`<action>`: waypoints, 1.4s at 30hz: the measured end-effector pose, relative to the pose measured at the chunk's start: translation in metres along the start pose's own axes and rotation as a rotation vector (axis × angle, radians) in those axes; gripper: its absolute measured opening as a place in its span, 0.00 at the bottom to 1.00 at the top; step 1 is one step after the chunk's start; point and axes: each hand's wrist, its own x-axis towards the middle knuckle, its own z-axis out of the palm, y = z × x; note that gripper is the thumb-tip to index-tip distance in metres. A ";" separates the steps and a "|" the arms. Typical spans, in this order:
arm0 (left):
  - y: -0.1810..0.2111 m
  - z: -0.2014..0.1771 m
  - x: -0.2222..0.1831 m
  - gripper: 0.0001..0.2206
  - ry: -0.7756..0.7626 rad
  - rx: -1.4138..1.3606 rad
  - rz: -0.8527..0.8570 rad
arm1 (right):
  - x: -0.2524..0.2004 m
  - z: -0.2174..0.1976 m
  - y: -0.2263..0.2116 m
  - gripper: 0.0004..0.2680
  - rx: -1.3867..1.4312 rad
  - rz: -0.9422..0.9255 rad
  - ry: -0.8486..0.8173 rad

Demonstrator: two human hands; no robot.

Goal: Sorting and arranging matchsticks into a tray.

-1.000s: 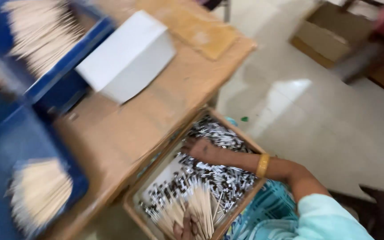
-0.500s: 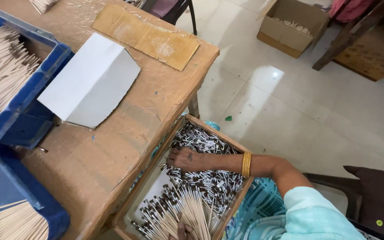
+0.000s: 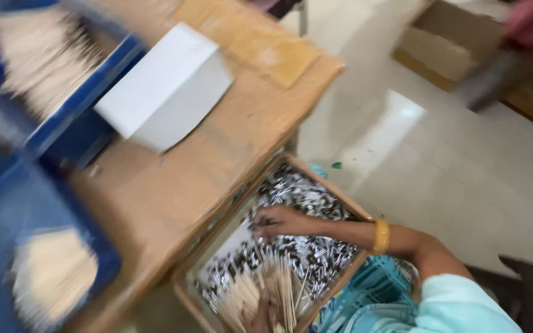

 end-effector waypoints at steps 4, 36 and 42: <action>0.069 0.087 -0.014 0.18 0.096 -0.182 0.071 | -0.022 0.018 -0.021 0.07 0.315 0.152 -0.100; 0.112 0.121 -0.082 0.12 0.394 0.102 0.339 | 0.055 0.035 0.019 0.12 -1.325 -0.374 -0.050; 0.096 0.105 -0.079 0.13 0.441 0.138 0.304 | 0.073 0.039 0.011 0.13 -1.680 -0.420 -0.310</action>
